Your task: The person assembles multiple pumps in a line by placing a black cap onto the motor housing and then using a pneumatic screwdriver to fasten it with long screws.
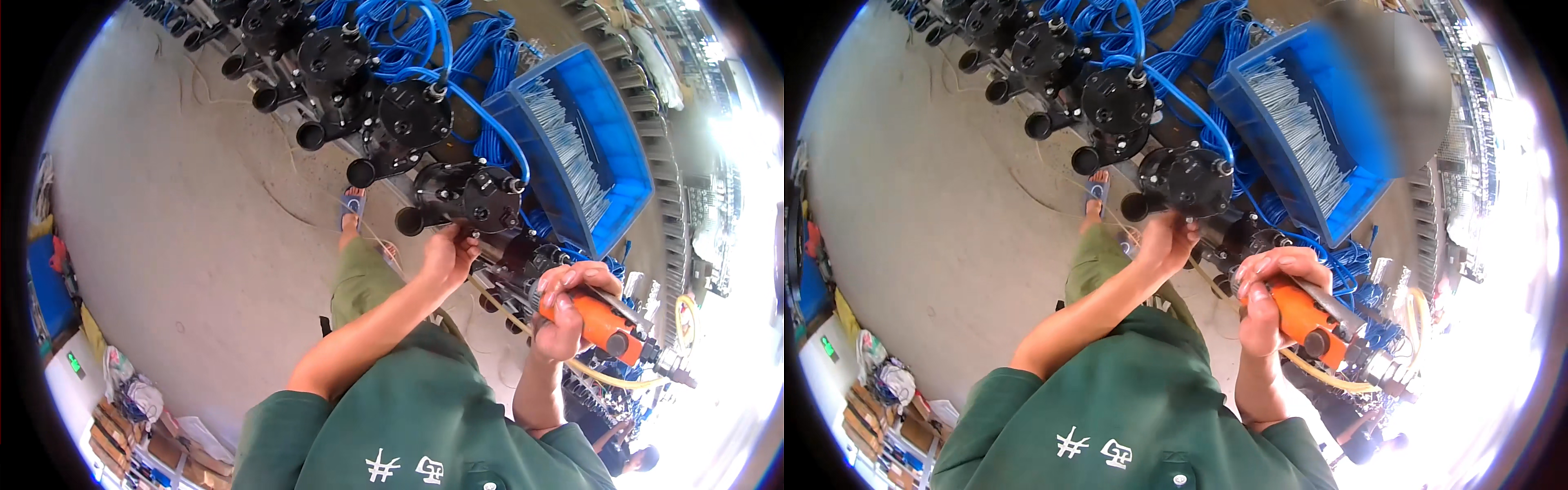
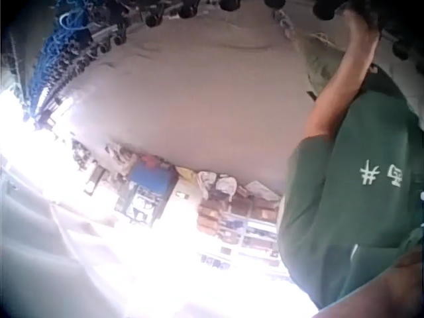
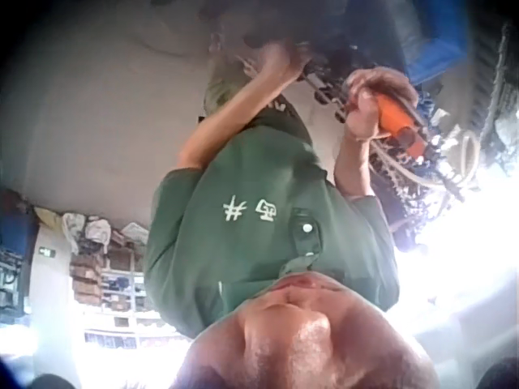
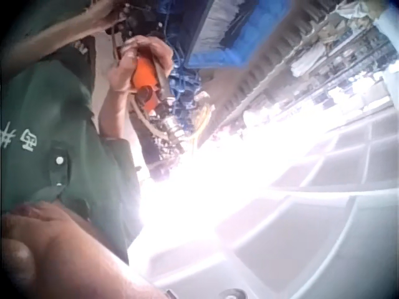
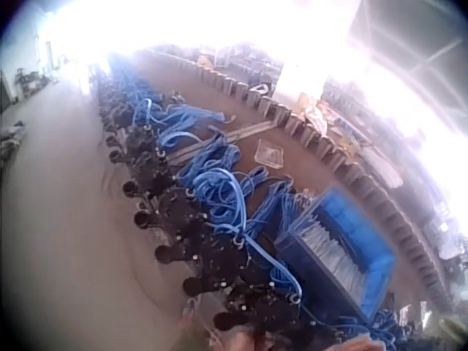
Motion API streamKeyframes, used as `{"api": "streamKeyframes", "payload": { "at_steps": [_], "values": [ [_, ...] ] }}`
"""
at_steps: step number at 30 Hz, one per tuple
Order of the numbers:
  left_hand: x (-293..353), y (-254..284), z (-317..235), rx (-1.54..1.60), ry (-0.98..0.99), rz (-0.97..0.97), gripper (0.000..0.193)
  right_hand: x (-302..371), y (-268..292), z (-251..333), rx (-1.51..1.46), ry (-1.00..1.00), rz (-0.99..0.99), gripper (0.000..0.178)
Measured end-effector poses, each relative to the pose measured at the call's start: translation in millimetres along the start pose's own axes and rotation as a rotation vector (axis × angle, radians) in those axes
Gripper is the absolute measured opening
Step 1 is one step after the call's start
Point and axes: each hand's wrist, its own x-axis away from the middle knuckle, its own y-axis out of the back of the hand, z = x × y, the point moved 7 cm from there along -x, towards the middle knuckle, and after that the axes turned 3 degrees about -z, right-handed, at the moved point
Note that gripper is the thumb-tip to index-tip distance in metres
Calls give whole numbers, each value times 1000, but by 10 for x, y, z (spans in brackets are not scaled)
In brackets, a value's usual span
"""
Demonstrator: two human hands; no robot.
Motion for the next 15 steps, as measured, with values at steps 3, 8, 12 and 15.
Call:
{"api": "streamKeyframes", "payload": {
  "at_steps": [3,8,12,15],
  "values": [
    [102,-75,-63,-28,-20,16,18,-20,-58,-37,-6,-26,8,32],
    [225,-82,-105,-66,-19,28,17,-99,-86,-72,-17,-51,-15,33],
    [239,-120,-177,-93,-25,61,15,-127,-71,-96,-14,-39,-3,34],
    [256,-115,-193,-110,-10,53,14,-122,-102,-121,-7,-60,-20,34]
  ]
}}
